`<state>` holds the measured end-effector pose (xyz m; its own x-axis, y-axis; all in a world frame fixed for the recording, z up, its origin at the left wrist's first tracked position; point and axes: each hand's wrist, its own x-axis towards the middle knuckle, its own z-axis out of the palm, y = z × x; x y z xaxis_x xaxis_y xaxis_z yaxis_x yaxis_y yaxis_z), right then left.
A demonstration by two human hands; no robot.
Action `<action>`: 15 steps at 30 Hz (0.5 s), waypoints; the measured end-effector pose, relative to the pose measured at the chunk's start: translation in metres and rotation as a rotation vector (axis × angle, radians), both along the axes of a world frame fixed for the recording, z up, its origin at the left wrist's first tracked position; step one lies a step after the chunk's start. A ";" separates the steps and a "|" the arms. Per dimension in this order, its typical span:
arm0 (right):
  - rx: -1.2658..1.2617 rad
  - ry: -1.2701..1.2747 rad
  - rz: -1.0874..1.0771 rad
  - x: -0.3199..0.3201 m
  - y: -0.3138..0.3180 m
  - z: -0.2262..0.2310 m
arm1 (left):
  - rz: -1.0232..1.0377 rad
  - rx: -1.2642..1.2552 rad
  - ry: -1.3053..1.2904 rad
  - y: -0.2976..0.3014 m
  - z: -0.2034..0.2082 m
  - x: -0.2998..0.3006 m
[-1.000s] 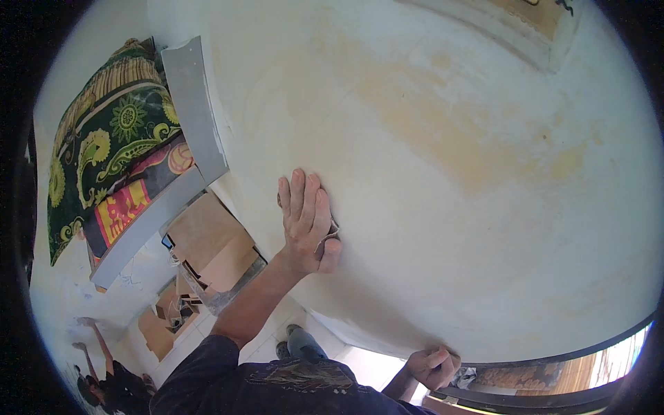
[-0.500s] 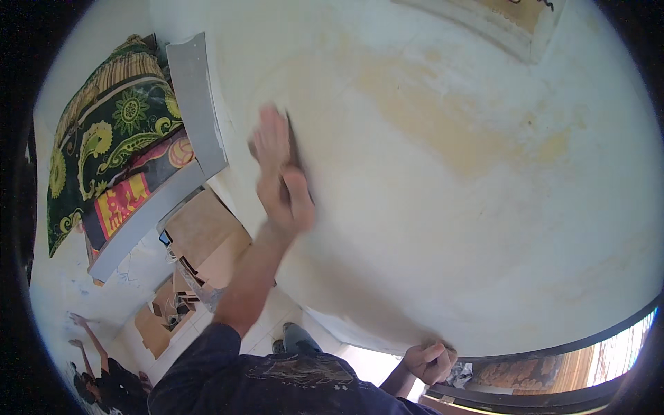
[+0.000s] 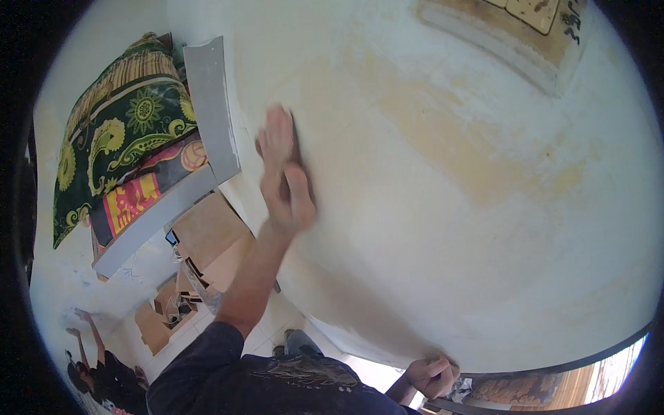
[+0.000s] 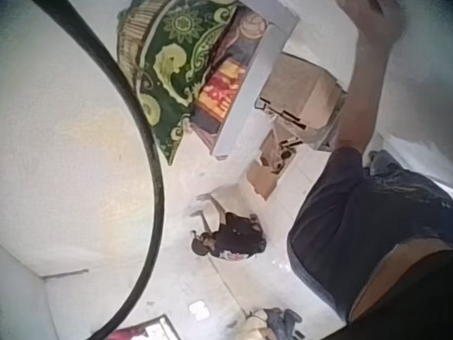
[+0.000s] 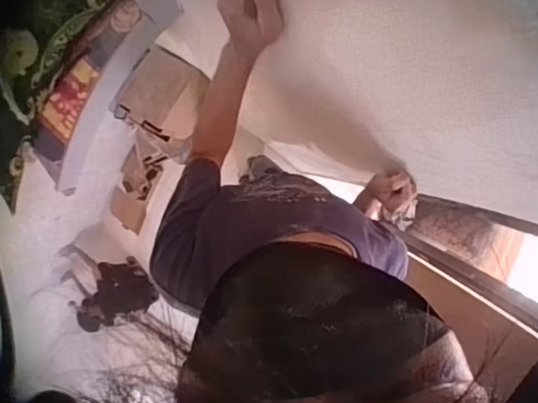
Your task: The person uses a sanding block to sand the surface of the walls, moving the block across uneven and patched areas to smooth them out.
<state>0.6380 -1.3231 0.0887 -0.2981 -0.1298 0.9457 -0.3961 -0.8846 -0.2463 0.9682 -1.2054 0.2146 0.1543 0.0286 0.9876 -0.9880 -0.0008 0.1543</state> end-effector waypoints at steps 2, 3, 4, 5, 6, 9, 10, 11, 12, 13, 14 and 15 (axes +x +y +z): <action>0.014 -0.005 0.004 -0.001 0.000 -0.002 | -0.018 -0.068 0.095 0.004 0.029 0.021; 0.015 -0.010 0.016 0.000 0.000 -0.002 | -0.007 -0.068 0.090 0.006 0.034 0.025; 0.009 0.000 0.037 0.000 0.000 -0.003 | -0.032 -0.123 0.104 0.006 0.036 0.028; 0.002 0.009 0.058 0.001 0.000 -0.003 | -0.056 -0.178 0.117 0.006 0.038 0.030; 0.003 0.006 0.066 0.004 -0.001 -0.003 | -0.048 -0.178 0.113 0.004 0.031 0.028; -0.056 -0.017 0.036 0.004 -0.005 -0.004 | -0.063 -0.150 0.141 -0.002 -0.016 0.010; -0.055 -0.015 0.052 0.006 -0.004 -0.002 | -0.053 -0.101 0.138 -0.001 -0.032 0.005; -0.055 -0.023 0.034 0.007 -0.002 0.001 | -0.033 -0.098 0.149 -0.001 -0.045 0.002; -0.055 -0.033 0.017 0.009 -0.001 0.002 | -0.059 -0.083 0.129 -0.001 -0.054 0.000; -0.042 -0.060 0.020 0.008 -0.004 -0.003 | -0.079 -0.063 0.121 0.001 -0.063 -0.005; -0.032 -0.024 0.047 0.003 -0.010 -0.010 | -0.065 -0.050 0.129 0.002 -0.069 -0.006; -0.026 -0.055 0.033 0.000 -0.018 -0.015 | -0.049 -0.037 0.136 0.002 -0.072 -0.003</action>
